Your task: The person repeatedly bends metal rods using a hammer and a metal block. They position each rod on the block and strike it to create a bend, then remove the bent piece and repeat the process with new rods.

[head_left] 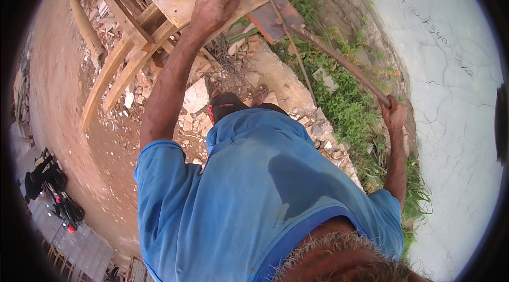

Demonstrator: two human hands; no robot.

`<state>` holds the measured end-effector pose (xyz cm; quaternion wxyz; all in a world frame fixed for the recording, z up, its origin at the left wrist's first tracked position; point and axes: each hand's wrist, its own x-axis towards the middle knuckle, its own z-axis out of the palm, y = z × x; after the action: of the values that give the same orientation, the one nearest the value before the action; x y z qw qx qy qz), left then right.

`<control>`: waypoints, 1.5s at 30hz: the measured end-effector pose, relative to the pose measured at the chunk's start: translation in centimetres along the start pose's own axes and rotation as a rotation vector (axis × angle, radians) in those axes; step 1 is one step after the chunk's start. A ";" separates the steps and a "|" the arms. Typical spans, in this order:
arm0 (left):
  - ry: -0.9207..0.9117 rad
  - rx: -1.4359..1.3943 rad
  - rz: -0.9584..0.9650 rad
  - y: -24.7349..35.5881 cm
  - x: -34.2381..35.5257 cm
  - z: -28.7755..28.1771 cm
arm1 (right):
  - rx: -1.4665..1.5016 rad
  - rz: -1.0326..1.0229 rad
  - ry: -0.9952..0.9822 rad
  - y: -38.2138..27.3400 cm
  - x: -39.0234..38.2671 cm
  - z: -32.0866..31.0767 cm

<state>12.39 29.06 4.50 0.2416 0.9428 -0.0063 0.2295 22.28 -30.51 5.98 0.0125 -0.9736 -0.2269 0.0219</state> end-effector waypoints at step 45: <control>-0.039 -0.013 0.080 -3.0 0.7 1.9 | -0.075 0.569 0.036 -18.4 -16.1 2.4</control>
<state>14.20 30.91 2.00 0.2383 0.9445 -0.0503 0.2203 -0.39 -21.08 4.81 -0.0263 -0.9981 0.0550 -0.0013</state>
